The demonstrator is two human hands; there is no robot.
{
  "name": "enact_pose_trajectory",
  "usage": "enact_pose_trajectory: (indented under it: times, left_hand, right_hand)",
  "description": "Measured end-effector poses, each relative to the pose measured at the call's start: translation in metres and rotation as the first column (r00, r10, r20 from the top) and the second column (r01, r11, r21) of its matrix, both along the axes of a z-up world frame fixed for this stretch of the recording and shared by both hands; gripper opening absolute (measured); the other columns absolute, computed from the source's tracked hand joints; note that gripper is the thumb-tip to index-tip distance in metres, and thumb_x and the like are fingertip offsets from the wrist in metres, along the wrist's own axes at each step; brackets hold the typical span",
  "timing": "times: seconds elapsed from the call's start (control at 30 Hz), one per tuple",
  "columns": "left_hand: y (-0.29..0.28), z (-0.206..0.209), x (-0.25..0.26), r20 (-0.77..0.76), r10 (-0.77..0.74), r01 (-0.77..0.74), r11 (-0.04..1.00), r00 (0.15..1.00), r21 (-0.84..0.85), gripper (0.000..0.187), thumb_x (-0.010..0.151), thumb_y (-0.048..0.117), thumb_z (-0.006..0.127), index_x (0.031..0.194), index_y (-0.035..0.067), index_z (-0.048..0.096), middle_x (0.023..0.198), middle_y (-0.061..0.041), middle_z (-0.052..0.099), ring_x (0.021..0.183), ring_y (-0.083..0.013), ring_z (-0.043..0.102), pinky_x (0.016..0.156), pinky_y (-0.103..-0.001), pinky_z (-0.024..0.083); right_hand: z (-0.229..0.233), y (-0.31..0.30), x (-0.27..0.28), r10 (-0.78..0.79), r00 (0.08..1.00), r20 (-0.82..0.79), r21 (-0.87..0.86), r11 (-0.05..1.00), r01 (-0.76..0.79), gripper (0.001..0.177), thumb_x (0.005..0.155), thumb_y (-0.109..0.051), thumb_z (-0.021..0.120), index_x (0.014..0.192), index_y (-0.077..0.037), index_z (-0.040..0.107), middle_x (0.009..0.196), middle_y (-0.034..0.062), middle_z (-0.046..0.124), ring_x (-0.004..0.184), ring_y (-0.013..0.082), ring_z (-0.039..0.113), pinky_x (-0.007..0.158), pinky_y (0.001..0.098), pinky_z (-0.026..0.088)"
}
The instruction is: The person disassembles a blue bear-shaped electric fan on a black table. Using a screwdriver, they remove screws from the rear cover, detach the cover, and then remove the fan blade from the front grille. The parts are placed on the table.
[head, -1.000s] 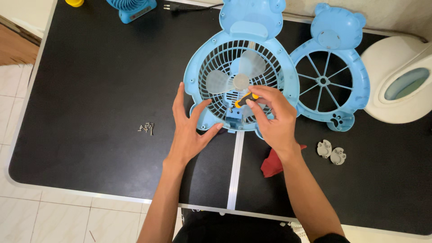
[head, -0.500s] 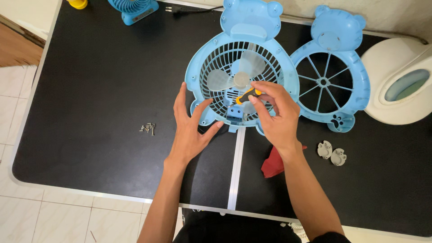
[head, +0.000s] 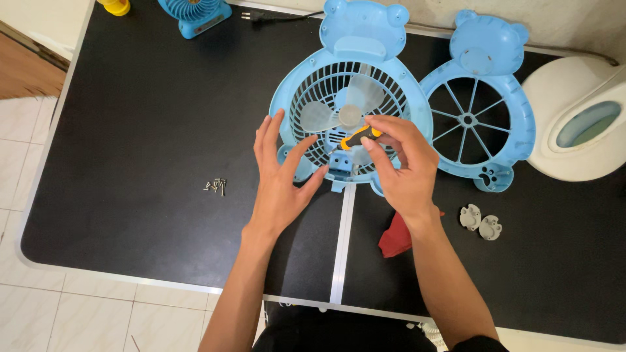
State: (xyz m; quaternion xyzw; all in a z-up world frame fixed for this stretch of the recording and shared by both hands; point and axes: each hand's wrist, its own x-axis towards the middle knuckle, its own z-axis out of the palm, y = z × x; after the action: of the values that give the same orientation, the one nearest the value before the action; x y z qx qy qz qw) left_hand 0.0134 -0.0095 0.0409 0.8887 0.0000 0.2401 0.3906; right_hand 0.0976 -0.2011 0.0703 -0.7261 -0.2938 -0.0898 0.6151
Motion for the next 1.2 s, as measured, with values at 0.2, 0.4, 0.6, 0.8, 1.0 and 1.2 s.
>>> enact_pose_trajectory:
  times: [0.2, 0.4, 0.6, 0.8, 1.0, 1.2]
  left_hand:
    - [-0.001, 0.007, 0.008, 0.019, -0.008, 0.007, 0.998, 1.0, 0.064, 0.055, 0.081, 0.021, 0.091, 0.13, 0.01, 0.07, 0.165, -0.022, 0.027, 0.155, -0.0479, 0.022, 0.126, -0.063, 0.022]
    - [-0.002, 0.011, 0.01, 0.042, 0.009, -0.012, 0.997, 0.999, 0.072, 0.04, 0.084, 0.018, 0.088, 0.12, 0.01, 0.075, 0.163, -0.019, 0.032, 0.155, -0.0459, 0.025, 0.127, -0.064, 0.023]
    - [-0.003, 0.014, 0.005, 0.089, 0.011, -0.015, 0.999, 0.996, 0.045, 0.018, 0.088, 0.009, 0.081, 0.106, 0.01, 0.08, 0.157, -0.016, 0.043, 0.151, -0.0421, 0.034, 0.124, -0.056, 0.032]
    - [0.006, 0.017, -0.01, 0.051, 0.05, -0.049, 0.999, 0.997, -0.024, 0.025, 0.094, 0.004, 0.075, 0.118, 0.007, 0.078, 0.145, -0.013, 0.054, 0.136, -0.035, 0.051, 0.112, -0.044, 0.046]
    - [0.039, 0.008, -0.037, -0.081, 0.239, -0.242, 0.97, 0.968, -0.031, 0.02, 0.097, 0.008, 0.072, 0.116, 0.005, 0.078, 0.121, -0.013, 0.065, 0.104, -0.0264, 0.066, 0.088, -0.037, 0.055]
    - [0.075, -0.025, -0.064, -0.249, 0.481, -0.515, 0.852, 0.841, -0.095, 0.016, 0.096, 0.012, 0.074, 0.108, 0.002, 0.079, 0.095, -0.009, 0.07, 0.072, -0.0173, 0.064, 0.065, -0.033, 0.051]
  right_hand:
    - [0.019, -0.001, -0.005, 0.002, 0.997, 0.071, 0.011, 1.0, -0.003, 0.033, 0.1, 0.012, 0.073, 0.13, 0.002, 0.063, 0.132, 0.0141, 0.068, 0.115, 0.0189, 0.07, 0.093, 0.0261, 0.06]
    - [0.036, 0.001, -0.017, 0.04, 0.993, 0.108, 0.082, 0.995, -0.049, 0.033, 0.101, 0.015, 0.071, 0.13, 0.004, 0.061, 0.13, 0.0177, 0.065, 0.12, 0.0235, 0.069, 0.103, 0.0317, 0.062]
    - [0.042, 0.002, -0.022, 0.055, 0.991, 0.125, 0.083, 0.994, -0.066, 0.034, 0.1, 0.016, 0.071, 0.13, 0.004, 0.06, 0.129, 0.0177, 0.065, 0.119, 0.0243, 0.07, 0.105, 0.0335, 0.062]
    - [0.035, 0.001, -0.023, 0.044, 0.994, 0.097, 0.119, 0.991, -0.056, 0.031, 0.103, 0.013, 0.07, 0.131, 0.003, 0.06, 0.13, 0.0166, 0.065, 0.12, 0.0239, 0.07, 0.105, 0.0329, 0.062]
    - [0.016, 0.002, -0.016, 0.025, 0.998, 0.058, 0.105, 0.994, -0.031, 0.031, 0.102, 0.011, 0.071, 0.13, 0.002, 0.061, 0.135, 0.0146, 0.066, 0.117, 0.0206, 0.07, 0.095, 0.027, 0.06]
    - [-0.004, 0.0, -0.015, 0.016, 1.0, -0.018, 0.082, 0.996, -0.015, 0.029, 0.102, 0.01, 0.069, 0.129, 0.003, 0.063, 0.131, 0.0127, 0.066, 0.12, 0.017, 0.067, 0.099, 0.0282, 0.06]
